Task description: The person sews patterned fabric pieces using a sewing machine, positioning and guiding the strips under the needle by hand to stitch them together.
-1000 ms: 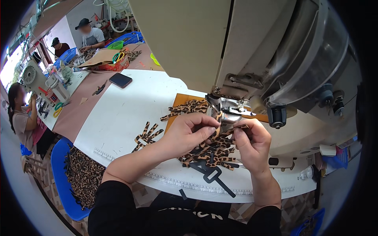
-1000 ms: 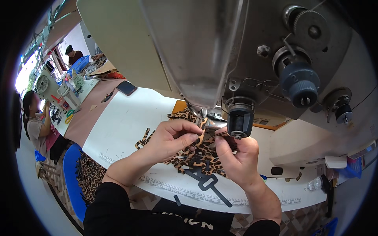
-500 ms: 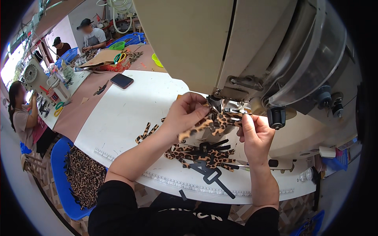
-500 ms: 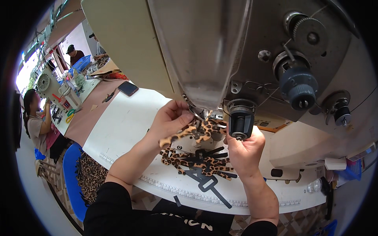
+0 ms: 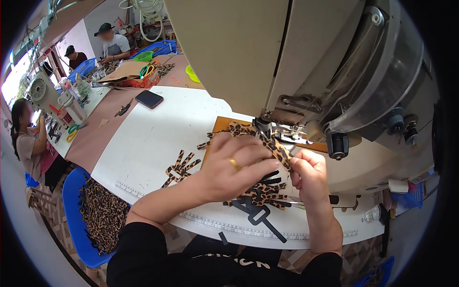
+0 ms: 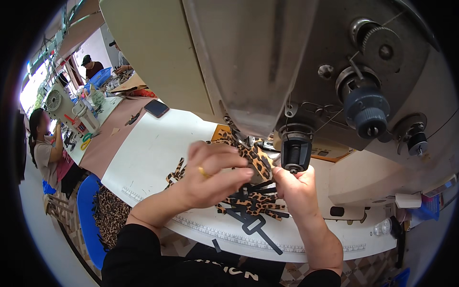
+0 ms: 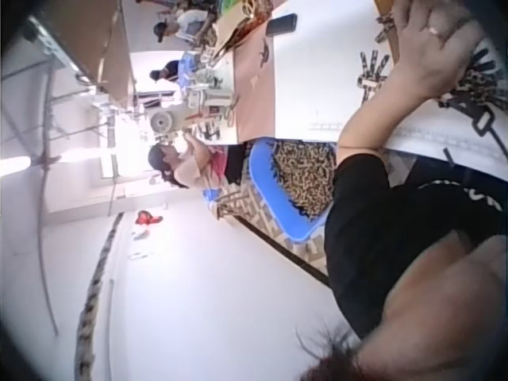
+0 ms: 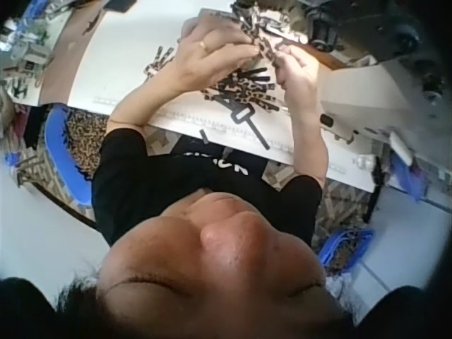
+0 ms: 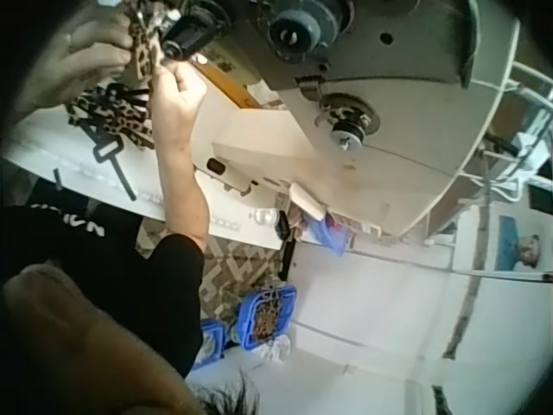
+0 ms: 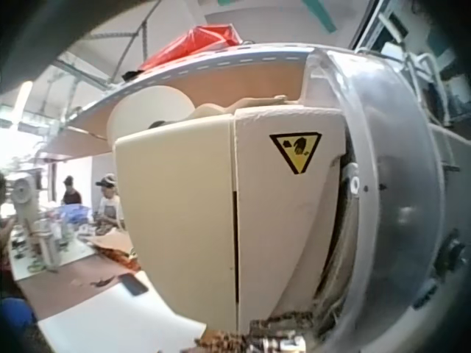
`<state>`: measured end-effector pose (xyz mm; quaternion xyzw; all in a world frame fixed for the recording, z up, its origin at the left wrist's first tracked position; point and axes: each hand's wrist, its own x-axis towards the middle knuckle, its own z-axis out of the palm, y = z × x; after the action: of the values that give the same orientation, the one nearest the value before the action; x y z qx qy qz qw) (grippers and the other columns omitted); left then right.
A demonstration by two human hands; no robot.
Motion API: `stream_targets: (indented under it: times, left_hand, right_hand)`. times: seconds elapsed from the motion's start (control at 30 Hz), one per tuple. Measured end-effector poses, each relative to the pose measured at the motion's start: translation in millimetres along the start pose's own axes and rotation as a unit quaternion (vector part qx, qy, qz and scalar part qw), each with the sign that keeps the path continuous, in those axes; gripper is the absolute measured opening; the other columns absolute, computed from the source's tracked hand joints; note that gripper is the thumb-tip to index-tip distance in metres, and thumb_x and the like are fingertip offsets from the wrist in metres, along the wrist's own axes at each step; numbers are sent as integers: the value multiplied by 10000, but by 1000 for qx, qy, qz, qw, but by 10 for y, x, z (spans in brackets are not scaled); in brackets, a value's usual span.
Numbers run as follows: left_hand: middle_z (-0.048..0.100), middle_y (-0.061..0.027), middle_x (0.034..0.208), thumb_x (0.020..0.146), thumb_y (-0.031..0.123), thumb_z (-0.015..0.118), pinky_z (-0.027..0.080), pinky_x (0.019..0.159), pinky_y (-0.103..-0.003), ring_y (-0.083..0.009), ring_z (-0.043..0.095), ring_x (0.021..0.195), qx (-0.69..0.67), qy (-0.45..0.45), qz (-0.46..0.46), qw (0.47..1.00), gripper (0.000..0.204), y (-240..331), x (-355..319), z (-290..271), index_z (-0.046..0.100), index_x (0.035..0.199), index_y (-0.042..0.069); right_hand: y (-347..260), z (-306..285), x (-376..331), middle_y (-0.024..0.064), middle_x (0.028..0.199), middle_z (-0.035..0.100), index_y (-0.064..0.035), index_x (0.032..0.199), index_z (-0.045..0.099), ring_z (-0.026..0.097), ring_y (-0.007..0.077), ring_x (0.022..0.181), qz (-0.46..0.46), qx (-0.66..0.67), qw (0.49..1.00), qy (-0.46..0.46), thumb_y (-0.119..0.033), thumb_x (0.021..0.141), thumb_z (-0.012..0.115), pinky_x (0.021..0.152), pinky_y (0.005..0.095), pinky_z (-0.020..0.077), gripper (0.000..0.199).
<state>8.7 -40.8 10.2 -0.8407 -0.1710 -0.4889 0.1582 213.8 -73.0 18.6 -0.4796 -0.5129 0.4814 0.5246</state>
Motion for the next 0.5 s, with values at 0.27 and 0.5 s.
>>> stream_targets:
  times: [0.27, 0.5]
  left_hand:
    - [594, 21, 962, 622, 81, 739, 411, 668, -326, -203, 562, 835, -20, 41, -37, 998, 374, -42, -22, 349, 663, 980, 156]
    - [609, 34, 979, 611, 82, 735, 414, 666, -305, -192, 552, 805, -40, 11, 9, 999, 382, -159, -45, 321, 659, 977, 158]
  right_hand:
    - [22, 197, -131, -3, 531, 473, -26, 683, 539, 376, 47, 398, 66, 100, 991, -63, -76, 843, 510, 355, 204, 243, 171]
    - [81, 216, -112, -6, 563, 495, -31, 723, 563, 404, 49, 426, 51, 104, 988, -101, -87, 880, 516, 375, 197, 270, 173]
